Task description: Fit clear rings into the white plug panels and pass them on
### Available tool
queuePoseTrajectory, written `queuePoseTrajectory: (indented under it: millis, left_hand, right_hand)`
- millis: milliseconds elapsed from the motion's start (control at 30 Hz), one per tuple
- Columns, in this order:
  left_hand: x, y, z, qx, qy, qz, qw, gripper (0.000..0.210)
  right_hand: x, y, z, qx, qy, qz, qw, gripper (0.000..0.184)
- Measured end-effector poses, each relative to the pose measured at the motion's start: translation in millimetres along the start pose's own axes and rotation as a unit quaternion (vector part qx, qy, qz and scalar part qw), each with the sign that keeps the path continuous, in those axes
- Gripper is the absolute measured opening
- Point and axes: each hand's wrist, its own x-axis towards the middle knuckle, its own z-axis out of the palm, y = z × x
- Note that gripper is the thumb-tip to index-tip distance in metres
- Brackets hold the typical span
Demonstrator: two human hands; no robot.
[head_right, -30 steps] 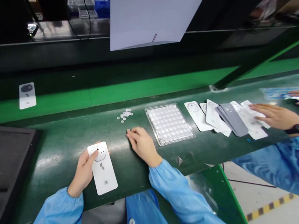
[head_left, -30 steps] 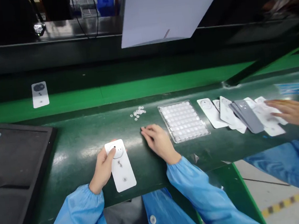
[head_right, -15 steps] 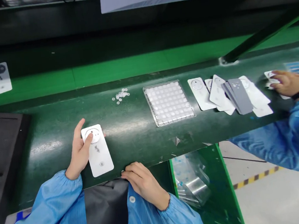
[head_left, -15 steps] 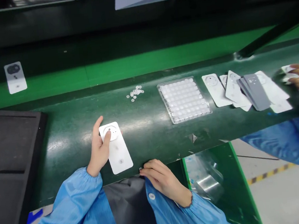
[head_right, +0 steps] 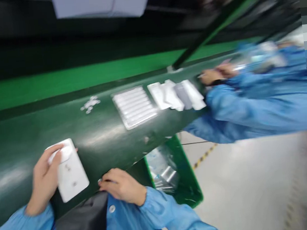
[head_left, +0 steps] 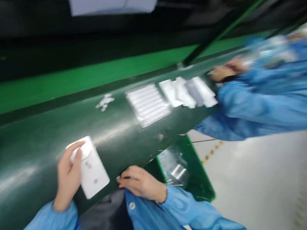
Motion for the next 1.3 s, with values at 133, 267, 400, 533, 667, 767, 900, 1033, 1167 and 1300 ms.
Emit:
queuePoseTrajectory:
  millis: [133, 267, 400, 533, 667, 767, 900, 1033, 1167, 1300]
  left_hand:
    - [12.8, 3.7, -3.6, 0.030, 0.027, -0.081, 0.996, 0.044]
    - [14.4, 9.0, -3.8, 0.027, 0.043, -0.134, 0.990, 0.042]
    - [12.8, 6.5, -4.0, 0.024, 0.056, -0.146, 0.987, 0.047]
    - [13.8, 6.5, -3.0, 0.022, 0.057, -0.145, 0.988, 0.047]
    - [12.3, 8.2, 0.7, 0.013, 0.057, -0.071, 0.996, 0.041]
    - [5.8, 4.7, 3.7, 0.059, 0.058, 0.032, 0.996, 0.036]
    - [-5.2, -3.0, 6.4, 0.072, 0.019, 0.126, 0.989, 0.029]
    - [-8.0, -8.6, 8.7, 0.042, -0.018, 0.180, 0.983, 0.027]
    - [-10.0, -9.3, 10.9, -0.001, -0.022, 0.205, 0.978, 0.018]
    - [-11.1, -8.0, 11.6, -0.022, -0.016, 0.208, 0.978, 0.008]
  right_hand:
    - [-1.5, 21.7, 4.9, -0.067, -0.105, -0.056, 0.991, 0.028]
    - [-4.5, 27.5, 4.5, -0.094, -0.198, -0.079, 0.972, 0.030]
    - [-6.0, 22.1, 4.4, -0.090, -0.204, -0.068, 0.972, 0.035]
    - [-4.8, 17.3, 8.1, -0.065, -0.169, -0.031, 0.983, 0.036]
    - [19.5, 8.7, 8.5, 0.092, -0.011, 0.092, 0.991, 0.034]
    - [54.1, 1.8, 2.9, 0.282, 0.134, 0.269, 0.911, 0.029]
    - [93.3, 1.7, -0.5, 0.472, 0.145, 0.400, 0.772, 0.040]
    - [108.1, 4.3, 6.2, 0.549, 0.108, 0.429, 0.710, 0.045]
    - [108.1, -0.8, 8.7, 0.544, 0.094, 0.439, 0.709, 0.044]
    - [105.5, -2.4, 9.4, 0.514, 0.103, 0.441, 0.729, 0.042]
